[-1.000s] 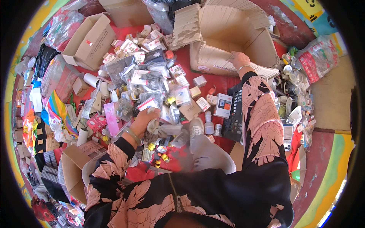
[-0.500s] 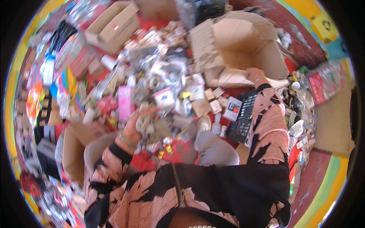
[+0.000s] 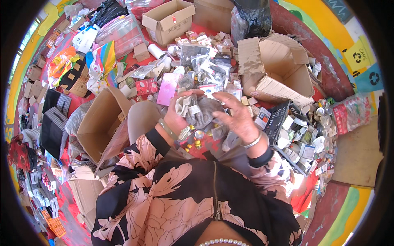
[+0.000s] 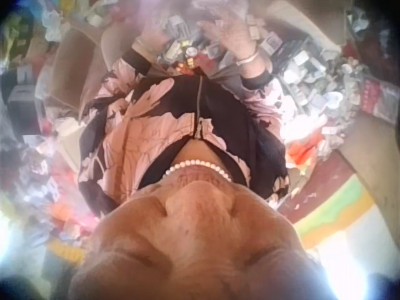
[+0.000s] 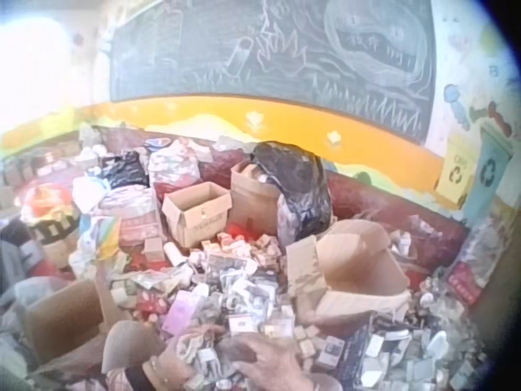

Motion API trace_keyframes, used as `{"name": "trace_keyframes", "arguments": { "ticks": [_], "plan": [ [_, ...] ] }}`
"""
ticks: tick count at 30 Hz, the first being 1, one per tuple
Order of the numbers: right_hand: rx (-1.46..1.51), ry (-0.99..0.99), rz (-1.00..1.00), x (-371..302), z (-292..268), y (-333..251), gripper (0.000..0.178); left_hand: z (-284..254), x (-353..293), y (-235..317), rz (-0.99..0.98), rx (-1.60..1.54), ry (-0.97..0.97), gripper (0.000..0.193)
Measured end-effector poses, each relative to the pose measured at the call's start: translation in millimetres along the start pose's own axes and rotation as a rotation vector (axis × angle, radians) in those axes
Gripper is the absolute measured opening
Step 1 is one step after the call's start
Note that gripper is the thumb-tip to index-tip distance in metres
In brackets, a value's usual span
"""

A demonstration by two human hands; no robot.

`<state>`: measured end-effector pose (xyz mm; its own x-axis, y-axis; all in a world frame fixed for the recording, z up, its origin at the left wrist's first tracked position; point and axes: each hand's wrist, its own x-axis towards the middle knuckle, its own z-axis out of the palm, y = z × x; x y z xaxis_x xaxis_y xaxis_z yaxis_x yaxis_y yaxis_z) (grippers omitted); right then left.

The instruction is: The person sorts through a large pile of miscellaneous items on the floor, picking up and examining various objects such as boxes, plastic-wrapped goods, and small containers. They move items around, open boxes, and handle different products one by one.

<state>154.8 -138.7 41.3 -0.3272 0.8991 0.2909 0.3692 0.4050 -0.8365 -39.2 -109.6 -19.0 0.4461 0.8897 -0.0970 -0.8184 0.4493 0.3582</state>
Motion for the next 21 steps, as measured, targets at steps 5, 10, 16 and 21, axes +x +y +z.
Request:
{"name": "trace_keyframes", "arguments": {
  "ticks": [5, 10, 16, 21],
  "plan": [
    [-0.032, 0.146, 0.005, -21, 57, -27, 0.034, 22, -46, 5, -0.064, -0.016, -0.047, 0.039],
    [0.066, 0.188, 0.129, -34, 57, -28, 0.035, 13, -63, 5, -0.210, -0.182, -0.117, 0.040],
    [-0.329, 0.138, -0.428, -36, 67, -66, 0.023, 7, -77, -18, -0.199, 0.076, -0.069, 0.038],
    [0.842, 0.567, 0.206, -49, 36, -45, 0.010, 32, -73, -22, -0.287, 0.274, 0.095, 0.043]
  ]
}}
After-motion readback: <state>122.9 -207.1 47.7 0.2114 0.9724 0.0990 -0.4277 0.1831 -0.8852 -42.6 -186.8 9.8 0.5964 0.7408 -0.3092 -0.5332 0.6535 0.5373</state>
